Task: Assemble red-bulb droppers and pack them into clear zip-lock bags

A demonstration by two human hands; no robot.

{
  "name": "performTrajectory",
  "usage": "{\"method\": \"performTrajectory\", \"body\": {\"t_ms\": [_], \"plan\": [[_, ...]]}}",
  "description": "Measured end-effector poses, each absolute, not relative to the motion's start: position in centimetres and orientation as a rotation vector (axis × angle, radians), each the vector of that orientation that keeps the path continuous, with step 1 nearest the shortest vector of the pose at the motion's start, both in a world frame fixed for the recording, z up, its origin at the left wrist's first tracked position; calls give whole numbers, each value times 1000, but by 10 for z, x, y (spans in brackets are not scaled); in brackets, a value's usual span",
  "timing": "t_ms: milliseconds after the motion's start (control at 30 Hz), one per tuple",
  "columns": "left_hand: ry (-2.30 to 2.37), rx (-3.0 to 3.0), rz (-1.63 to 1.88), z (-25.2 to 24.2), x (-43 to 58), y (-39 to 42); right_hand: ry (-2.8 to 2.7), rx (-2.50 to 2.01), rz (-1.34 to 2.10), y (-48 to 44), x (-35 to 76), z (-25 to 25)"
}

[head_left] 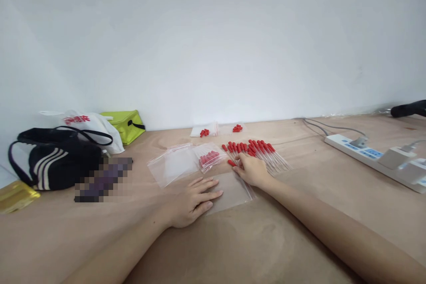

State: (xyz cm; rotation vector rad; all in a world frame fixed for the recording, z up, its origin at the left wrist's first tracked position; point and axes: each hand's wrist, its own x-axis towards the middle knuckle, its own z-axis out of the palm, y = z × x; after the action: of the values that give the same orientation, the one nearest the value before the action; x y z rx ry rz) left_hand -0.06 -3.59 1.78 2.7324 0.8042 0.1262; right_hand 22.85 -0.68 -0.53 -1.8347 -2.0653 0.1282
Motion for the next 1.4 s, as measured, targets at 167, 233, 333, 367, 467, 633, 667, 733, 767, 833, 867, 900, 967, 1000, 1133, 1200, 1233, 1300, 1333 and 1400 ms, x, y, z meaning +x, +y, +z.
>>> {"method": "performTrajectory", "body": {"t_ms": [167,233,333,367,467,633,667,733,767,833,867,900,967,1000,1133,1200,1233,1300,1333,1400], "plan": [[790,2736,145,16,-2,-36,-2127,-1865,11,-6,221,-7],[792,2740,129,15,-2,-35,-2134,-1868,-18,-7,222,-7],[794,2740,113,15,-3,-35,-2061,-1757,-49,-9,232,-5],[788,2737,120,14,-3,-35,-2004,-1670,-46,-10,236,-6],[778,2727,195,11,-4,-35,-1711,-1418,65,-13,253,-11],[868,2715,404,1,-7,-35,-1231,-1321,500,-25,275,-31],[873,2710,443,-1,-8,-36,-1168,-1311,585,-27,277,-34],[871,2698,506,-3,-8,-36,-1057,-1282,697,-28,279,-37],[869,2694,522,-4,-8,-36,-1014,-1264,726,-28,279,-37],[871,2692,538,-5,-9,-36,-962,-1226,753,-26,277,-37],[871,2694,534,-5,-9,-36,-951,-1211,758,-25,276,-37],[872,2697,522,-5,-8,-36,-948,-1198,761,-24,275,-37],[874,2699,499,-5,-8,-36,-945,-1183,761,-23,273,-37],[875,2697,494,-5,-8,-36,-942,-1178,763,-23,273,-37],[884,2674,496,-5,-8,-35,-918,-1181,768,-24,272,-37],[890,2671,488,-4,-9,-35,-911,-1186,751,-25,272,-36],[890,2674,482,-4,-9,-35,-909,-1189,744,-25,273,-36],[889,2680,470,-3,-9,-35,-900,-1193,745,-26,272,-34],[891,2682,464,-2,-8,-35,-893,-1193,754,-26,272,-33],[907,2676,442,-1,-8,-35,-880,-1179,787,-27,270,-32]]}}
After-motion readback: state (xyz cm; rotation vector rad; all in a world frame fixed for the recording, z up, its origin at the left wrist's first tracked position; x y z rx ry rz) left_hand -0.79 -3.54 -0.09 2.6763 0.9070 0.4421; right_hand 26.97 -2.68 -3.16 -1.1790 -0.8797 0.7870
